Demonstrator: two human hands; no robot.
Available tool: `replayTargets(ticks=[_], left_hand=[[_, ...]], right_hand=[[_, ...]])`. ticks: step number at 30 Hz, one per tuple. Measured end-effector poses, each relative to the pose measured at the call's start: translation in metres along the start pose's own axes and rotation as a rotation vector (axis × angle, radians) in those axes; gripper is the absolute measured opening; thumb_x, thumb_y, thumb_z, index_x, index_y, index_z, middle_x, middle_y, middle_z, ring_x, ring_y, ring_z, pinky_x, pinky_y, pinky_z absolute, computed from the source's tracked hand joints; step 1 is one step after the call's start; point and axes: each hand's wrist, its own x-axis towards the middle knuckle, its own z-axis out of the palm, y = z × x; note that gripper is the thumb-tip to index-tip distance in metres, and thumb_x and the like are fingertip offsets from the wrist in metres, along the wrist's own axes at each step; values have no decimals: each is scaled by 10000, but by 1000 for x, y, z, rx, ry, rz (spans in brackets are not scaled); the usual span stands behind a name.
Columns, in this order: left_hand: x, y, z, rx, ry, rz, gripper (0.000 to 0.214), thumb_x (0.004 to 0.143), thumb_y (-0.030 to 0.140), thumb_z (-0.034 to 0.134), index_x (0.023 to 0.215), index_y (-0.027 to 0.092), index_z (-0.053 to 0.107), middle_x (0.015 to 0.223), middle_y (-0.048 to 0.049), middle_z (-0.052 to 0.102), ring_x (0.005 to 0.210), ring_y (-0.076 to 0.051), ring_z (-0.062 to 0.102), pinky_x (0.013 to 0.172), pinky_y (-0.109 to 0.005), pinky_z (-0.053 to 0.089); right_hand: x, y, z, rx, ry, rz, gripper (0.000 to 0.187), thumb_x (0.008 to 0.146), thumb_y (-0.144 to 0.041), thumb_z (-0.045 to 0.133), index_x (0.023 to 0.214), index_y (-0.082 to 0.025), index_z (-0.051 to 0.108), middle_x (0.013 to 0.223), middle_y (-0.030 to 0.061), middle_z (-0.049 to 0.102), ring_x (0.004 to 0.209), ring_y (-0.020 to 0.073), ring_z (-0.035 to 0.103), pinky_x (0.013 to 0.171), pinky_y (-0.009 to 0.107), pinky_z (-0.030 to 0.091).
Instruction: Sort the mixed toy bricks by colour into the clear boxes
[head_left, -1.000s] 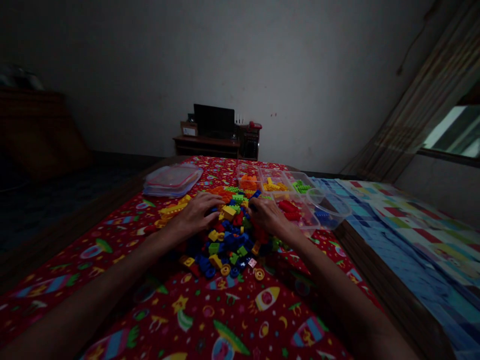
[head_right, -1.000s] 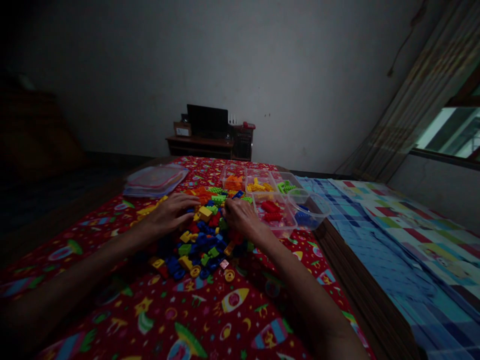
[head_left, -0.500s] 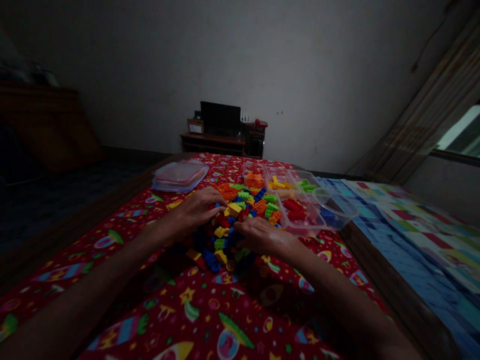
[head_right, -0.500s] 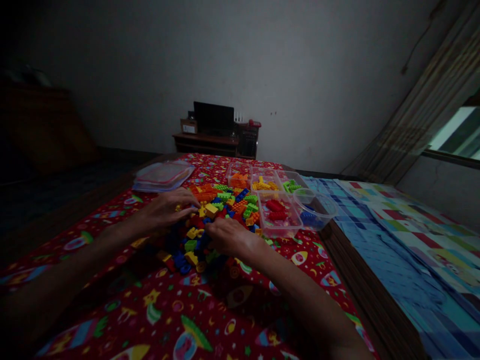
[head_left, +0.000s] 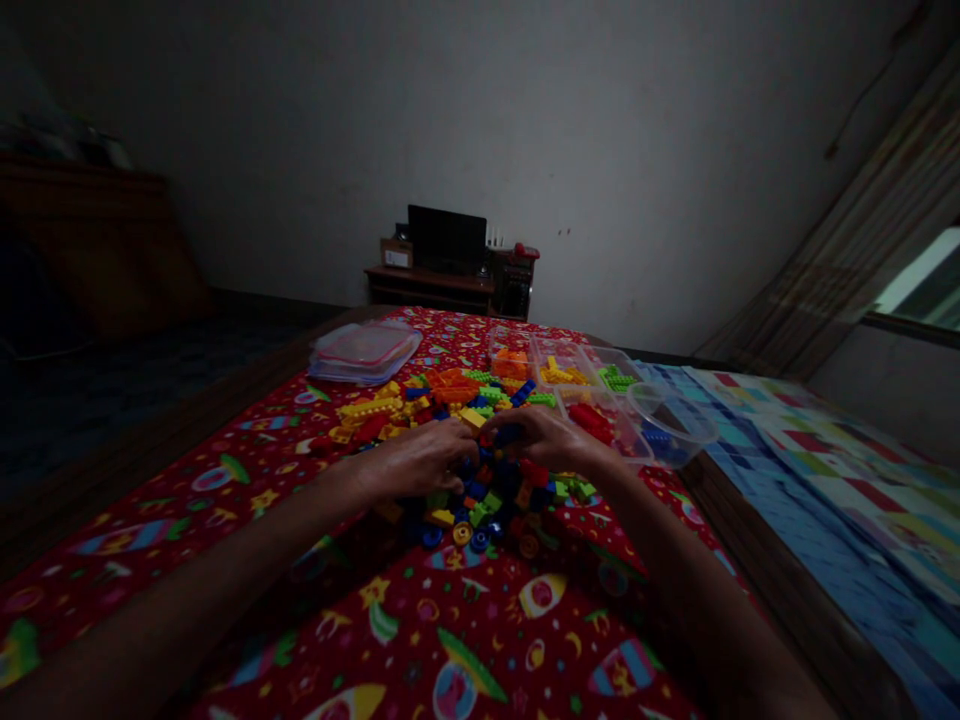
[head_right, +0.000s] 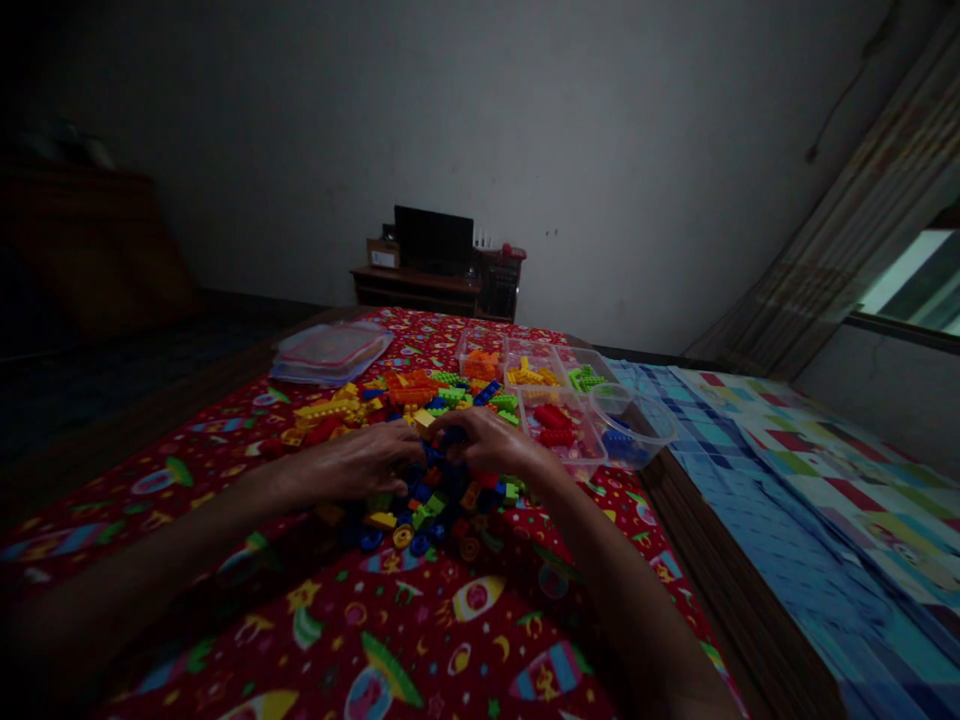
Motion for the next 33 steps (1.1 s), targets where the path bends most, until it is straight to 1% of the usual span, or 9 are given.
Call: replayTargets(ticks=[3,7,11,15,20,23,26,29,33], left_hand=[[3,-2,-5,-92,33,-58,149,796,291,596,850,191,691,890,-41,674,808,-177,624,709,-239,460],[7,-8,-12,-295,92,-293,242,767,389,579,794,188,710,730,-10,689,674,-167,619,600,-230,439],[9,-12,-11,-572,140,-433,378,735,512,582,831,173,719,717,-13,697,641,-171,612,550,-235,435],[8,-9,-10,-725,196,-466,438,715,557,610,905,176,713,736,-13,698,645,-162,608,568,-240,453],[9,-6,-7,-816,234,-456,462,694,560,641,933,169,703,809,-31,709,726,-178,629,639,-264,494],[11,-6,-4,-809,247,-469,480,695,586,629,913,165,702,809,-35,706,722,-181,634,637,-270,501],[13,-4,-4,-730,253,-466,497,699,618,600,860,158,699,760,-28,697,660,-171,619,581,-260,484],[12,-2,-6,-596,278,-423,484,756,611,537,812,158,697,762,-30,703,686,-183,626,585,-256,476],[11,2,-9,-395,289,-338,389,848,496,482,849,173,698,843,-35,722,768,-195,648,659,-264,489]], right_hand=[[2,3,-3,165,24,38,440,698,-39,577,1109,-167,667,990,46,698,881,167,629,750,268,470],[0,7,-7,333,60,113,360,754,-131,588,1107,-132,659,947,62,700,825,162,638,724,277,498],[-3,8,-8,566,22,196,377,772,-154,585,1145,-133,636,858,37,692,718,133,651,697,265,514],[-4,4,-7,680,-12,181,409,770,-156,590,1178,-153,621,818,21,687,688,123,658,687,254,517],[1,-2,-2,588,-3,140,412,727,-216,658,1135,-158,653,818,2,687,654,120,632,625,244,508],[7,-1,6,519,57,137,365,744,-247,648,1095,-148,666,756,-10,671,637,114,609,595,224,480],[10,2,9,352,138,129,310,776,-290,620,1040,-139,679,720,-2,658,643,124,600,585,221,449],[5,6,-3,117,273,141,311,796,-292,588,1052,-138,674,775,30,675,691,147,600,618,244,441],[-18,26,-42,-294,575,227,332,807,-246,530,1090,-129,657,859,91,684,738,175,593,701,292,440]])
